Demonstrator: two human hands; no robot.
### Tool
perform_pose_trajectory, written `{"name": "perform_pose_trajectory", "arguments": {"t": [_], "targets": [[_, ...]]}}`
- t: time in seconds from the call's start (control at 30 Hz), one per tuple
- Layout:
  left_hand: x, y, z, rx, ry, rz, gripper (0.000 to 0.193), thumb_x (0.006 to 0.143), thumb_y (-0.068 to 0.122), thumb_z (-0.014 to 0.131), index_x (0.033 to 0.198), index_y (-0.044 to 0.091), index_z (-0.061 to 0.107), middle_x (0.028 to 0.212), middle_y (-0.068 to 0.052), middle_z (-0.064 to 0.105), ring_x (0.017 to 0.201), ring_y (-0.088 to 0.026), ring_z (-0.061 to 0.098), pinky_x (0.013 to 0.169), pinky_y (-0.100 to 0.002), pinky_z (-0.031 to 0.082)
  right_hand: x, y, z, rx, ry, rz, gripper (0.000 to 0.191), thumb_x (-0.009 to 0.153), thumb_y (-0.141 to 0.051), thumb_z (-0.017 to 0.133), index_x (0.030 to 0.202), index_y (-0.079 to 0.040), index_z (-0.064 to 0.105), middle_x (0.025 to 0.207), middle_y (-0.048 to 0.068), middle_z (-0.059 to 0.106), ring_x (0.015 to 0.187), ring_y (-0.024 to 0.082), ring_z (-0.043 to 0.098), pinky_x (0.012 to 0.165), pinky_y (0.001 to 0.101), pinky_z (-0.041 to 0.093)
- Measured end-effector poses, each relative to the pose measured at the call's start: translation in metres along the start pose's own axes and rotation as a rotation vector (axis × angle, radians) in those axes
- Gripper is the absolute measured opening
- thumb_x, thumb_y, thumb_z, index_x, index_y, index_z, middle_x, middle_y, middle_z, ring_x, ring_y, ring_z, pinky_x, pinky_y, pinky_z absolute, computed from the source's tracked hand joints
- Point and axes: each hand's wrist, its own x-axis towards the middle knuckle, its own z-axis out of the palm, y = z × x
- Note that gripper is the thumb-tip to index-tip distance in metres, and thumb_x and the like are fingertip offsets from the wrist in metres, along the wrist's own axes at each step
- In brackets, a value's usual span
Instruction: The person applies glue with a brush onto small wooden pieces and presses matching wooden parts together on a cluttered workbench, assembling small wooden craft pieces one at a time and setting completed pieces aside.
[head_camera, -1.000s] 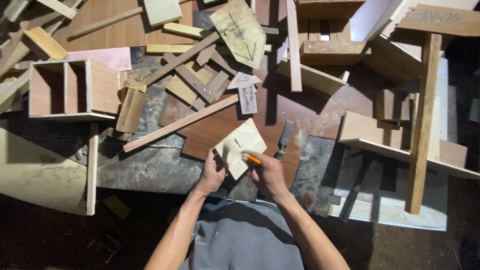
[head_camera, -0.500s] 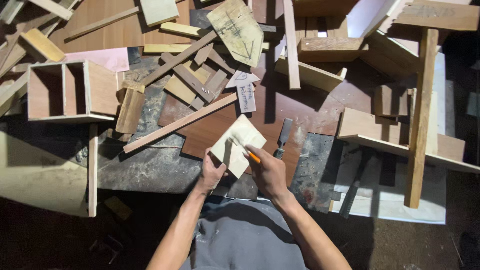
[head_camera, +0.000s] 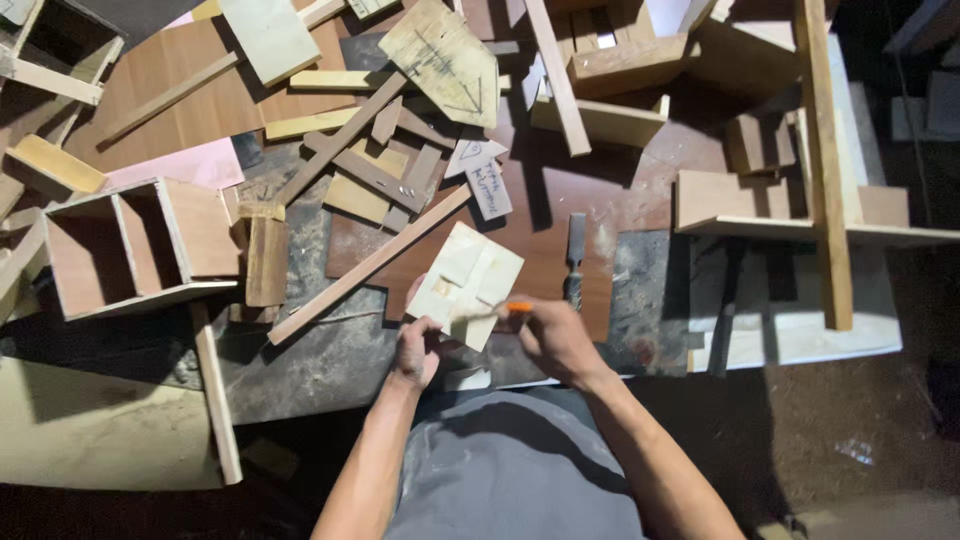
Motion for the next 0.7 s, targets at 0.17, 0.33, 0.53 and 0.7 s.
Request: {"name": "perform_pose_trajectory", "arguments": {"t": [0.17, 0.33, 0.53, 0.7], "targets": [[0.023, -0.007, -0.020, -0.095, -0.069, -0.006, 0.064, 0.082, 0.012, 0.045, 0.146, 0.012, 0.046, 0.139, -0.013, 0.058, 0.128, -0.028, 0.058, 0.103, -0.040, 0.055, 0.001, -0.014, 0.019, -0.234, 0.155, -0.119, 0.018, 0.096, -0.012, 0.070, 0.113, -0.009, 0.075, 0.086, 0.010, 0.079, 0.072, 0.020, 0.076, 0.064, 0.0321, 0.057], [0.041, -0.010, -0.026, -0.054, -0.017, -0.097, 0.059, 0.083, 0.020, 0.046, 0.141, 0.013, 0.045, 0.130, -0.012, 0.059, 0.114, -0.029, 0.060, 0.089, -0.046, 0.054, -0.005, -0.030, 0.036, -0.378, 0.347, 0.008, 0.022, 0.095, -0.018, 0.067, 0.112, -0.007, 0.075, 0.086, 0.011, 0.079, 0.071, 0.024, 0.071, 0.061, 0.0351, 0.054], [0.046, -0.003, -0.034, -0.031, 0.033, -0.089, 0.071, 0.075, 0.014, 0.047, 0.145, 0.021, 0.044, 0.130, -0.007, 0.061, 0.110, -0.024, 0.065, 0.086, -0.045, 0.055, -0.012, -0.034, 0.036, -0.412, 0.344, 0.129, 0.021, 0.101, -0.021, 0.064, 0.106, -0.005, 0.076, 0.075, 0.009, 0.075, 0.060, 0.017, 0.069, 0.057, 0.0341, 0.053], [0.041, -0.016, -0.046, -0.241, -0.040, -0.144, 0.058, 0.082, 0.016, 0.051, 0.138, 0.001, 0.054, 0.130, -0.013, 0.064, 0.118, -0.029, 0.063, 0.102, -0.047, 0.052, -0.022, -0.021, 0.038, -0.699, 0.636, -0.225, 0.021, 0.101, -0.023, 0.065, 0.110, -0.008, 0.076, 0.081, 0.009, 0.074, 0.068, 0.022, 0.068, 0.058, 0.0336, 0.052]]}}
